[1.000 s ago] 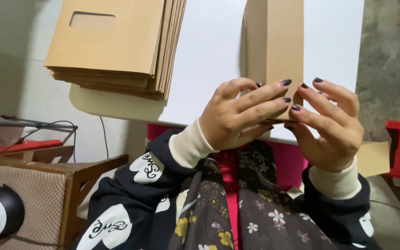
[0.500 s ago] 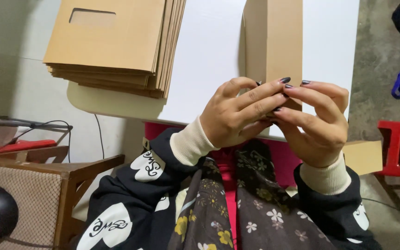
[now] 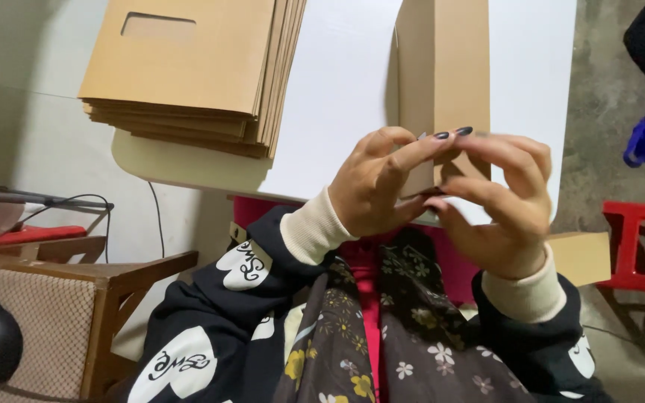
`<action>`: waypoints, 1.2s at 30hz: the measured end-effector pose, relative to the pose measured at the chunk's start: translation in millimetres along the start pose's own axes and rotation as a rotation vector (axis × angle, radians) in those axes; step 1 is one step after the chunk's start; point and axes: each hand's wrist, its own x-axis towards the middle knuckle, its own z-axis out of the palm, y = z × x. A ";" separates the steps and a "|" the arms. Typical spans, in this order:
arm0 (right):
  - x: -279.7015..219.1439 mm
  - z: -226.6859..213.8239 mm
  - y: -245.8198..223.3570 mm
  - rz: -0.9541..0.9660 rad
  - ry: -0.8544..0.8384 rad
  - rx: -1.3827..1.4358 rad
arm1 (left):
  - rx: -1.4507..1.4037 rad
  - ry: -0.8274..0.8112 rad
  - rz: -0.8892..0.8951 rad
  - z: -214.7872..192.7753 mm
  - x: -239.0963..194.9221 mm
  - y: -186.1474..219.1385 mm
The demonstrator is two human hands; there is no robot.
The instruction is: Folding and assembling a cardboard box from a flat cutout
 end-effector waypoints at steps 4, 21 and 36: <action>-8.6 7.8 2.1 0.026 -0.079 -0.097 | -0.043 0.054 -0.048 14.9 -13.6 -2.0; -101.5 14.6 25.6 0.471 0.144 0.116 | 0.116 -0.327 -0.243 -9.7 -28.6 -11.2; -93.0 11.8 37.0 0.178 -0.042 -0.003 | 0.253 -0.320 -0.168 -5.3 -19.0 -2.0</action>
